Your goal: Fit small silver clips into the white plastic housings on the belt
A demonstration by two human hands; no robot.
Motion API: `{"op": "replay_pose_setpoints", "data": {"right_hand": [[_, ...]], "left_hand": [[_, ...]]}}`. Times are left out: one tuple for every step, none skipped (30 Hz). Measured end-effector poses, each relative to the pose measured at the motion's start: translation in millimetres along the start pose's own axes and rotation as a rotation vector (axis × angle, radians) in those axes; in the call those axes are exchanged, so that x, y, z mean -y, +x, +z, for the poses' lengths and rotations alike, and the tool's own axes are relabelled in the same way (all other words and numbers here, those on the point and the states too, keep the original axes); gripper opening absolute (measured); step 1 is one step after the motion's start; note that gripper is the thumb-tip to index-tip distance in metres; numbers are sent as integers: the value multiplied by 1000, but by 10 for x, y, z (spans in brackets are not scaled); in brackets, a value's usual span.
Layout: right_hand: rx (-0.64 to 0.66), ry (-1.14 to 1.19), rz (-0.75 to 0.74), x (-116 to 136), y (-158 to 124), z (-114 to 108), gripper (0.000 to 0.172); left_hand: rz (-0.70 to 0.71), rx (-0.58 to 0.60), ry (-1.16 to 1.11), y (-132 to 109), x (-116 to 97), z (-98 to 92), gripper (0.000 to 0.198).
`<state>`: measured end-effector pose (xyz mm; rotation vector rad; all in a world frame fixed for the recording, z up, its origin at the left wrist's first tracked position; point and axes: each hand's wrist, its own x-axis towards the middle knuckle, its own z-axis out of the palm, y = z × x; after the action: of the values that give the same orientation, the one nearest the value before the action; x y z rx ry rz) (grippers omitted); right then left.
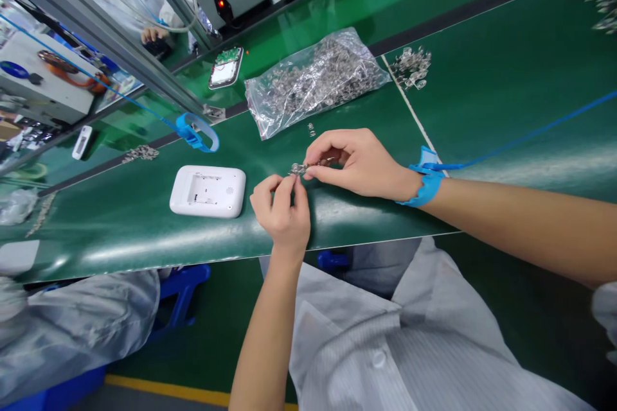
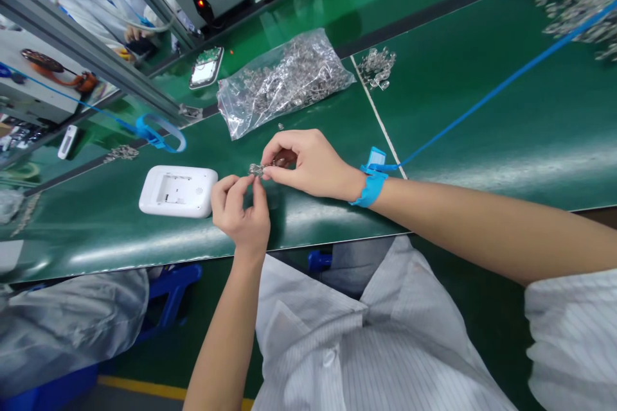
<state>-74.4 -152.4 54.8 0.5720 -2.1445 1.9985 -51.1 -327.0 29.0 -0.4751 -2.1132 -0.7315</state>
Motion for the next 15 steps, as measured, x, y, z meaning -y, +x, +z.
{"op": "replay_pose_setpoints", "data": {"right_hand": [[1, 4, 1, 2, -2, 2, 19], [3, 5, -1, 4, -4, 4, 19], [2, 4, -4, 6, -6, 7, 19], [1, 2, -6, 8, -9, 9, 18], [-1, 0, -9, 9, -11, 12, 18], [-1, 2, -12, 10, -14, 14, 17], [0, 10, -15, 10, -15, 16, 17], [4, 23, -16, 9, -17, 17, 16], [7, 39, -16, 7, -18, 18, 16], [10, 53, -15, 4, -19, 19, 16], [10, 63, -14, 1, -20, 19, 16], [7, 65, -16, -1, -21, 20, 16], [2, 57, -19, -3, -23, 21, 16], [-3, 42, -25, -3, -27, 22, 16], [-10, 21, -35, -2, -32, 24, 16]], "left_hand": [[3, -2, 6, -6, 0, 1, 8], [6, -2, 10, -11, 0, 1, 8], [9, -2, 12, -16, 0, 0, 7], [11, -5, 14, -21, 1, -1, 7], [11, -11, 17, -26, 2, -3, 7], [14, -19, 21, -31, 3, -6, 7], [21, -30, 28, -35, 4, -8, 7], [33, -42, 36, -40, 5, -10, 7], [50, -54, 44, -44, 6, -13, 8], [66, -62, 51, -48, 6, -16, 9], [78, -65, 53, -52, 7, -18, 9], [81, -63, 50, -56, 8, -20, 9], [74, -55, 44, -59, 9, -23, 9], [62, -41, 36, -62, 10, -25, 8], [53, -25, 28, -64, 11, -27, 7]]}}
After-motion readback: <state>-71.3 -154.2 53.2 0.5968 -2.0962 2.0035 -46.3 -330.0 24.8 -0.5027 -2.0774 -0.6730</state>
